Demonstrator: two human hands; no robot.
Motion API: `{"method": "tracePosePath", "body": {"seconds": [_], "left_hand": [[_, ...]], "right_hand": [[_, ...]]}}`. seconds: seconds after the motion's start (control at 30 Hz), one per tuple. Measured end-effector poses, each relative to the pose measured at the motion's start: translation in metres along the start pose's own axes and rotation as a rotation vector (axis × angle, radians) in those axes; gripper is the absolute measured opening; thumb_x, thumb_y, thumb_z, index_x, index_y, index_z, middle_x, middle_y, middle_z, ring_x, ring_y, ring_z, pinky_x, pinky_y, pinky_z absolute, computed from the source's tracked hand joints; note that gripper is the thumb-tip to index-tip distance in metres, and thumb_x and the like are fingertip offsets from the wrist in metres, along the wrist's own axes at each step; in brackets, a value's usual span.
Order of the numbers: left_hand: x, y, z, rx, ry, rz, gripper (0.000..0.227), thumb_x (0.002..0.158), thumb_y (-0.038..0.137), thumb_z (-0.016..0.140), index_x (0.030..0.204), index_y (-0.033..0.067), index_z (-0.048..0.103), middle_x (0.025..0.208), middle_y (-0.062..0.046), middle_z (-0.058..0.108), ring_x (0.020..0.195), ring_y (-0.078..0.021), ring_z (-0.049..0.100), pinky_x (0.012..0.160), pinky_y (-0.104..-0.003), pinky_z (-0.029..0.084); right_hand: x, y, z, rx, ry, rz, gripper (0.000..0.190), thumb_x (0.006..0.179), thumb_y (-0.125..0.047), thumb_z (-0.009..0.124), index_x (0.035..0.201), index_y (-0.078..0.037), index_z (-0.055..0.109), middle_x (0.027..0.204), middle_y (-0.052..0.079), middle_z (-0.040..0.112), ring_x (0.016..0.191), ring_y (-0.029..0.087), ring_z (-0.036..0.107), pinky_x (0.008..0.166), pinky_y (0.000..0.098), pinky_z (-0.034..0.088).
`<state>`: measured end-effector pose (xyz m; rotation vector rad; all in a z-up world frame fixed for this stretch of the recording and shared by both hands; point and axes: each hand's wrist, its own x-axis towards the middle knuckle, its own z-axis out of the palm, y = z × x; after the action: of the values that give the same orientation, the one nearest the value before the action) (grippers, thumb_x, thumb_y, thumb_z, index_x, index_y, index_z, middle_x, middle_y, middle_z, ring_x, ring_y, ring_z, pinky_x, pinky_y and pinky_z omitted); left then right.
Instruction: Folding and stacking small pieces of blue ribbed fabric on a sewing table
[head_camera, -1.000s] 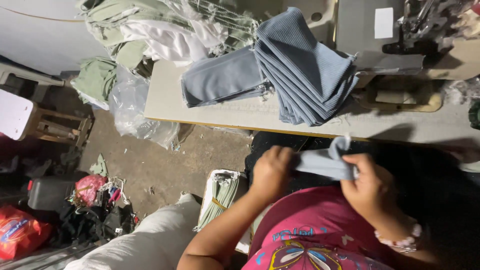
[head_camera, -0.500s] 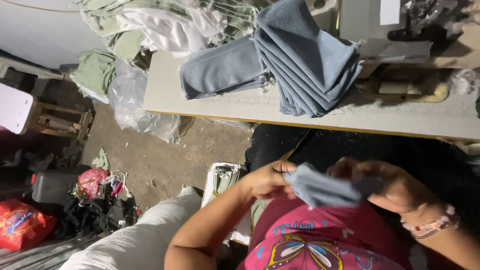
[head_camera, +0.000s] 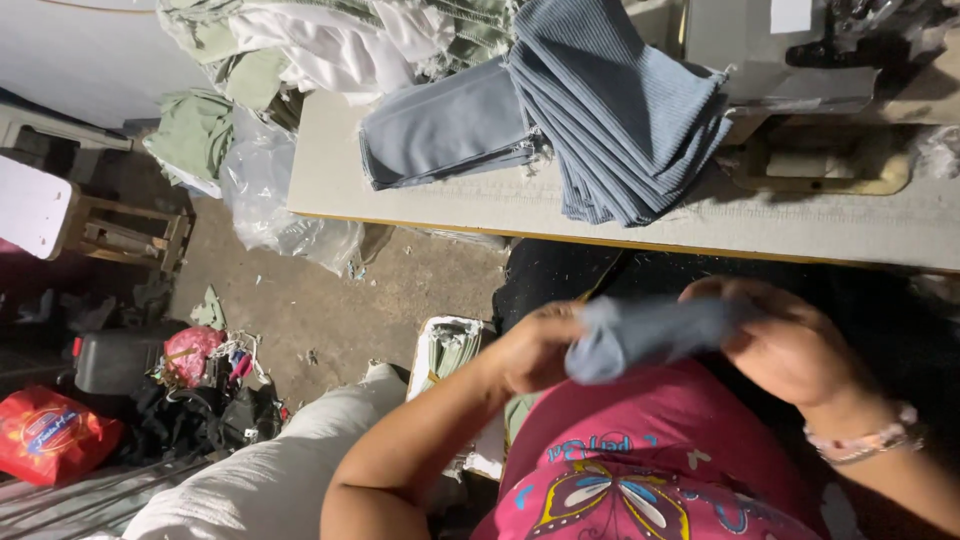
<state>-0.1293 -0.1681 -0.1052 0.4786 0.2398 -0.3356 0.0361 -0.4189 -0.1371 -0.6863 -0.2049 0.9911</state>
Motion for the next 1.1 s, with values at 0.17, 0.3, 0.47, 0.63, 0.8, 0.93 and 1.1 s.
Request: {"method": "tracePosePath", "body": {"seconds": [0.17, 0.3, 0.47, 0.63, 0.8, 0.93, 1.1], "left_hand": [[-0.015, 0.075, 0.029, 1.743, -0.071, 0.058, 0.028, 0.084, 0.046, 0.069, 0.080, 0.0183, 0.067, 0.120, -0.002, 0.048, 0.108, -0.0248, 0.039, 0.088, -0.055, 0.028], [-0.007, 0.056, 0.035, 2.637, 0.152, 0.661, 0.008, 0.071, 0.019, 0.067, 0.064, 0.0204, 0.064, 0.074, -0.002, 0.060, 0.070, -0.0272, 0.058, 0.076, -0.044, 0.048], [0.003, 0.045, 0.059, 2.840, 0.268, 0.686, 0.016, 0.088, 0.009, 0.055, 0.076, 0.0152, 0.064, 0.088, -0.008, 0.055, 0.073, -0.0244, 0.050, 0.073, -0.041, 0.047], [0.003, 0.061, 0.062, 2.925, 0.296, 0.576, 0.017, 0.080, 0.024, 0.061, 0.073, 0.0228, 0.076, 0.088, -0.007, 0.060, 0.086, -0.0329, 0.054, 0.082, -0.053, 0.047], [0.011, 0.090, 0.071, 2.554, 0.218, -0.077, 0.038, 0.094, 0.050, 0.067, 0.083, 0.0161, 0.078, 0.093, -0.004, 0.068, 0.079, -0.0247, 0.071, 0.053, -0.039, 0.061], [-0.002, 0.102, 0.080, 1.631, 0.238, 0.250, 0.045, 0.084, 0.021, 0.082, 0.128, 0.0245, 0.070, 0.095, 0.004, 0.075, 0.080, -0.0037, 0.061, 0.073, -0.024, 0.055], [0.021, 0.077, 0.069, 0.524, 0.325, 0.967, 0.035, 0.089, 0.007, 0.078, 0.096, 0.0162, 0.045, 0.085, -0.001, 0.069, 0.078, -0.0063, 0.060, 0.074, -0.023, 0.046]], "right_hand": [[-0.010, -0.048, 0.026, -0.919, -0.444, 0.115, 0.014, 0.085, -0.025, 0.076, 0.094, -0.018, 0.085, 0.142, 0.019, 0.057, 0.121, 0.027, 0.061, 0.099, 0.0384, 0.044], [-0.013, -0.037, 0.023, -2.422, -0.191, -0.308, 0.021, 0.071, -0.048, 0.073, 0.087, -0.034, 0.074, 0.115, -0.008, 0.068, 0.122, 0.022, 0.064, 0.119, 0.0613, 0.042], [0.007, -0.024, 0.032, -2.515, -0.457, 0.009, 0.021, 0.081, -0.020, 0.052, 0.076, -0.031, 0.070, 0.079, -0.006, 0.068, 0.082, 0.021, 0.070, 0.122, 0.0559, 0.036], [0.021, -0.042, 0.062, -2.707, -0.474, 0.387, 0.029, 0.082, -0.050, 0.054, 0.076, -0.032, 0.076, 0.086, -0.007, 0.076, 0.093, 0.020, 0.073, 0.118, 0.0514, 0.036], [0.025, -0.063, 0.028, -2.257, -0.475, 0.525, 0.050, 0.089, -0.074, 0.055, 0.080, -0.029, 0.073, 0.089, -0.008, 0.064, 0.089, 0.017, 0.069, 0.086, 0.0389, 0.050], [0.003, -0.065, 0.010, -1.467, -0.045, -0.162, 0.044, 0.078, -0.020, 0.080, 0.121, -0.008, 0.077, 0.109, 0.005, 0.079, 0.100, 0.014, 0.073, 0.094, 0.0277, 0.053], [0.004, -0.051, 0.024, -0.893, 0.550, -0.747, 0.026, 0.110, -0.022, 0.071, 0.119, -0.004, 0.056, 0.149, 0.006, 0.050, 0.108, 0.011, 0.052, 0.090, 0.0174, 0.038]]}}
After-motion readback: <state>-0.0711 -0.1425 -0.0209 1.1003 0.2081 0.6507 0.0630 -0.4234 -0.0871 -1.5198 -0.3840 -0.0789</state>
